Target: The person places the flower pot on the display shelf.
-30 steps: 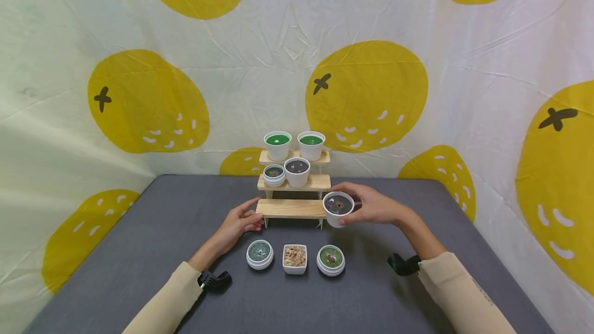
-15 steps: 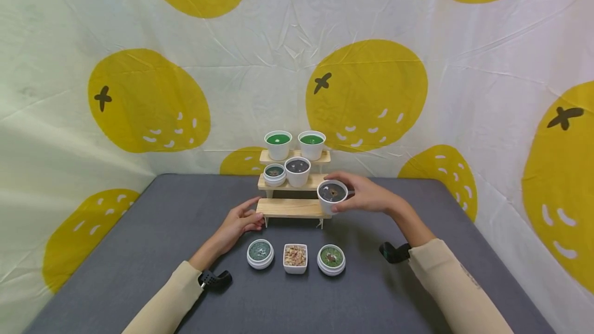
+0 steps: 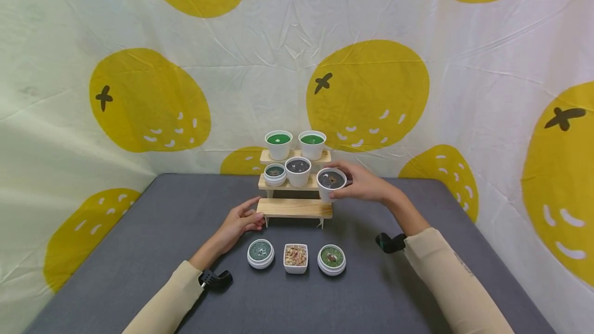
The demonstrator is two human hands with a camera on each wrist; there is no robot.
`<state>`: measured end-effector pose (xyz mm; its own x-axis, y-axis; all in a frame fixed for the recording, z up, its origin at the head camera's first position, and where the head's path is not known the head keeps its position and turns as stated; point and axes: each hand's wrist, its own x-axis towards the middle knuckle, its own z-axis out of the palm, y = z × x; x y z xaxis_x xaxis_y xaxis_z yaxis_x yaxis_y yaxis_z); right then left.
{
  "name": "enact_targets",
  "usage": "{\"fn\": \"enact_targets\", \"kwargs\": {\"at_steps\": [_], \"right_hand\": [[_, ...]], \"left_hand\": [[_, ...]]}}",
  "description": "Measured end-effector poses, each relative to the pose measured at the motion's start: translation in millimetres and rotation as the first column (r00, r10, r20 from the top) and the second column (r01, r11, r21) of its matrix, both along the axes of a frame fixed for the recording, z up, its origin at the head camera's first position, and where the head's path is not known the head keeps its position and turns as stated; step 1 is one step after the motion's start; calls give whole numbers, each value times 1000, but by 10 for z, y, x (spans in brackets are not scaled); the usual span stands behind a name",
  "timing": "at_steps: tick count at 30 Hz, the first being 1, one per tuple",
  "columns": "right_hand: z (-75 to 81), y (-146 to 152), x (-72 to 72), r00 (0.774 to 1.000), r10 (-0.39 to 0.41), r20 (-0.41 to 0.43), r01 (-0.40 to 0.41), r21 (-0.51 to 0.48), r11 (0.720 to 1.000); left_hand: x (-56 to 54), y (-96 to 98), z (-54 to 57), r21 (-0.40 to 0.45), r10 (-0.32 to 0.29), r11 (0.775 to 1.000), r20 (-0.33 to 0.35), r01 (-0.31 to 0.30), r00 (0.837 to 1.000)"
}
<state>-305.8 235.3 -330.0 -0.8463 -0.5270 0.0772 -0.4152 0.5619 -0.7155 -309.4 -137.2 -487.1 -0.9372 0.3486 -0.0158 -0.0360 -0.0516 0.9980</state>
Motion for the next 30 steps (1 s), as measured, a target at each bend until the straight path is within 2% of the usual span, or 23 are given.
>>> {"fn": "enact_targets", "kwargs": {"at_steps": [17,30], "right_hand": [[26,-44,-153,996,-91,3,91,-20,996],[-60,-81,-272,992,-121,26,122,-30,992]], "left_hand": [[-16,-1,-17,-2,0,1000,-3,0,1000],[-8,-3,-17,-8,0,1000,-1,0,1000]]}}
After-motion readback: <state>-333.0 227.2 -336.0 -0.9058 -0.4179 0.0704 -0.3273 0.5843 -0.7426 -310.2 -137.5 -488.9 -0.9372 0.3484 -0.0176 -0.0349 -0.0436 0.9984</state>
